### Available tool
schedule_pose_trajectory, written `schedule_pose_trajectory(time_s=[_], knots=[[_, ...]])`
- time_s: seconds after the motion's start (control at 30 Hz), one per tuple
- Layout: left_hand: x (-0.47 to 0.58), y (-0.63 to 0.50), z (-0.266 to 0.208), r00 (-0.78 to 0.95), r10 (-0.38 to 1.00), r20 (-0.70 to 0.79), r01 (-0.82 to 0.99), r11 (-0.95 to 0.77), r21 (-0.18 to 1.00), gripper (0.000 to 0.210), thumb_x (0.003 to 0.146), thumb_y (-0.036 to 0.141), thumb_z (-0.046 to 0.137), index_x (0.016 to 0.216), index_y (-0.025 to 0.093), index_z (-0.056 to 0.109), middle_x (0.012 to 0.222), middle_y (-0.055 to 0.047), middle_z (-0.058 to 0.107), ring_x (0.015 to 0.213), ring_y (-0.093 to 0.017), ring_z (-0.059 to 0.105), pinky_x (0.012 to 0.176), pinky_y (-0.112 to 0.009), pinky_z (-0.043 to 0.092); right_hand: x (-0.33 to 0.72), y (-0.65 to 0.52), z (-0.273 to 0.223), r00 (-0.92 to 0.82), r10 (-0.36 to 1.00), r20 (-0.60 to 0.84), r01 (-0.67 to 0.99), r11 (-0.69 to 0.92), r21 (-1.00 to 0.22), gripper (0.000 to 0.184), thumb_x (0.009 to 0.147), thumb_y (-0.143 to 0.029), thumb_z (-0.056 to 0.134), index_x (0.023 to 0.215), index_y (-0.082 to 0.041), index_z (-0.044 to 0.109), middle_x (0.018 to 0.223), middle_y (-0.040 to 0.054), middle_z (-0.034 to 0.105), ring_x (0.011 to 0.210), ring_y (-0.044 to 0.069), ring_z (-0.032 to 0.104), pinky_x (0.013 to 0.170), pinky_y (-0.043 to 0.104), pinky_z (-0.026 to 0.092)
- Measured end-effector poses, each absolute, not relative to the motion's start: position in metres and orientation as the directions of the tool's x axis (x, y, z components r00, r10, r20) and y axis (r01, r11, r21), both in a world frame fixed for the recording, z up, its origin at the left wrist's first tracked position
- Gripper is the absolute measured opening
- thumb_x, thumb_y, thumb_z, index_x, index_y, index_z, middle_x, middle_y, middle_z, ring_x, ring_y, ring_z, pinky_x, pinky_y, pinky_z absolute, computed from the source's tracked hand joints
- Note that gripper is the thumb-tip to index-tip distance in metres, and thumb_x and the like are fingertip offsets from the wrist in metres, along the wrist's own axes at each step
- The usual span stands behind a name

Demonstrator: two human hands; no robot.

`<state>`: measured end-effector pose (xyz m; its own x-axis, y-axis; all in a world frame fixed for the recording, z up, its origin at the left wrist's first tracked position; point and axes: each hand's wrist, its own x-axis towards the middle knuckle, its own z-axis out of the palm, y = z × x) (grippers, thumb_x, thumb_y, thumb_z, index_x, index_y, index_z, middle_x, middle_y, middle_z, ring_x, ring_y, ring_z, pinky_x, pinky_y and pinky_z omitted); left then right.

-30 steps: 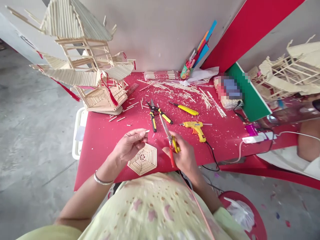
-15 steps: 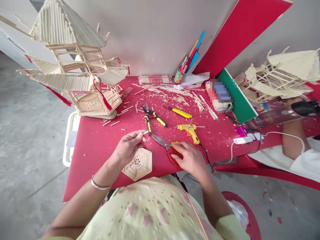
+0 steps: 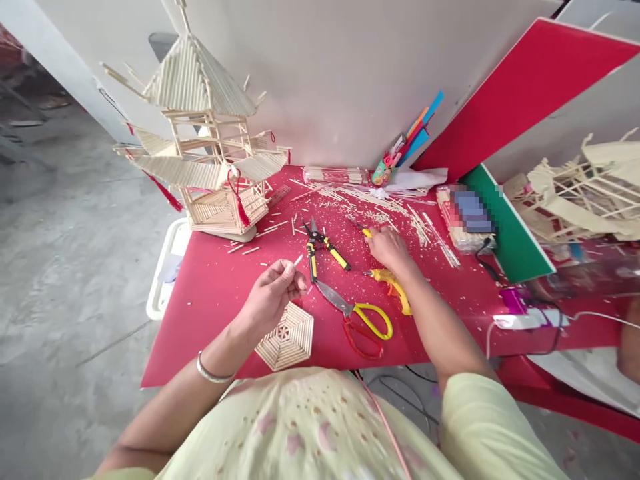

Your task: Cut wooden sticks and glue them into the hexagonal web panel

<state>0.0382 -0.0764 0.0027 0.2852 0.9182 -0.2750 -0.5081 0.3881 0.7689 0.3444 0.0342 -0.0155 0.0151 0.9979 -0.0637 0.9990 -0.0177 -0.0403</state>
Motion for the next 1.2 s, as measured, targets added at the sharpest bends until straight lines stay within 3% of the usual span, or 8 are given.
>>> schedule_pose_trajectory(time_s=[0.1,0.23,0.4,0.53,0.63,0.73,0.9,1.2], knots=[[0.039,-0.073,0.0,0.289,0.915,-0.281,-0.521,0.397,0.755,0.033,0.088,0.041,0.078,0.091,0.019,0.054,0.074,-0.001,0.069,0.067,-0.012,0.064,0.068,-0.023,0.051,0.327,0.01,0.002,0.017,0.999,0.051,0.955,-0.001,-0.295,0.045,0.109,-0.04,0.035,0.133,-0.011,0.06,0.115,0.0197,0.07,0.092,0.024,0.069,0.079,0.034,0.052],[0.05,-0.07,-0.003,0.298,0.907,-0.298,-0.533,0.417,0.736,0.031,0.086,0.039,0.08,0.088,0.018,0.057,0.082,-0.002,0.07,0.072,-0.01,0.063,0.066,-0.02,0.05,0.271,-0.044,0.027,-0.075,0.995,0.066,0.549,0.096,-0.83,0.043,0.095,-0.06,0.063,0.112,-0.021,0.07,0.091,0.0054,0.076,0.065,0.015,0.065,0.062,0.027,0.052],[0.055,-0.076,-0.007,0.277,0.912,-0.301,-0.436,0.399,0.807,0.034,0.078,0.04,0.086,0.086,0.016,0.065,0.081,-0.002,0.07,0.074,-0.011,0.064,0.068,-0.021,0.05,0.214,-0.076,0.028,0.034,0.993,0.115,0.241,0.104,-0.965,0.028,0.087,-0.044,0.075,0.103,-0.022,0.073,0.092,0.002,0.079,0.081,0.017,0.074,0.076,0.028,0.06],[0.047,-0.083,-0.006,0.271,0.945,-0.182,-0.276,0.257,0.926,0.035,0.082,0.045,0.082,0.091,0.013,0.071,0.074,-0.004,0.071,0.069,-0.013,0.066,0.073,-0.026,0.055,0.211,-0.078,0.023,-0.042,0.994,0.105,0.274,0.112,-0.955,0.024,0.089,-0.042,0.072,0.1,-0.021,0.072,0.087,0.001,0.078,0.074,0.015,0.073,0.071,0.027,0.059],[0.042,-0.084,-0.003,0.224,0.967,-0.124,-0.23,0.176,0.957,0.032,0.086,0.046,0.079,0.089,0.014,0.071,0.068,-0.002,0.068,0.061,-0.013,0.064,0.065,-0.027,0.055,0.218,-0.085,0.025,-0.062,0.968,0.242,0.426,0.245,-0.871,0.03,0.097,-0.046,0.065,0.114,-0.022,0.07,0.097,0.004,0.078,0.086,0.018,0.074,0.08,0.029,0.058],[0.037,-0.084,-0.001,0.128,0.985,-0.117,-0.272,0.149,0.951,0.031,0.085,0.044,0.079,0.092,0.016,0.071,0.07,-0.001,0.067,0.051,-0.009,0.056,0.05,-0.023,0.047,0.226,-0.098,0.027,-0.168,0.908,0.383,0.663,0.392,-0.638,0.038,0.105,-0.043,0.053,0.134,-0.021,0.063,0.112,0.0093,0.075,0.102,0.021,0.07,0.089,0.034,0.054],[0.033,-0.082,-0.005,0.108,0.985,-0.138,-0.376,0.169,0.911,0.026,0.083,0.041,0.082,0.09,0.017,0.074,0.068,0.001,0.061,0.051,-0.003,0.042,0.046,-0.017,0.031,0.237,-0.116,0.019,-0.338,0.841,0.423,0.836,0.475,-0.276,0.048,0.105,-0.045,0.054,0.147,-0.022,0.056,0.096,0.0075,0.07,0.089,0.021,0.063,0.078,0.034,0.048],[0.037,-0.085,-0.002,0.164,0.979,-0.119,-0.321,0.167,0.932,0.029,0.087,0.045,0.076,0.086,0.017,0.068,0.07,-0.001,0.063,0.05,-0.006,0.047,0.044,-0.02,0.034,0.234,-0.116,0.012,-0.289,0.841,0.457,0.863,0.436,-0.257,0.045,0.106,-0.045,0.053,0.145,-0.023,0.06,0.094,0.006,0.067,0.083,0.018,0.061,0.071,0.031,0.043]])
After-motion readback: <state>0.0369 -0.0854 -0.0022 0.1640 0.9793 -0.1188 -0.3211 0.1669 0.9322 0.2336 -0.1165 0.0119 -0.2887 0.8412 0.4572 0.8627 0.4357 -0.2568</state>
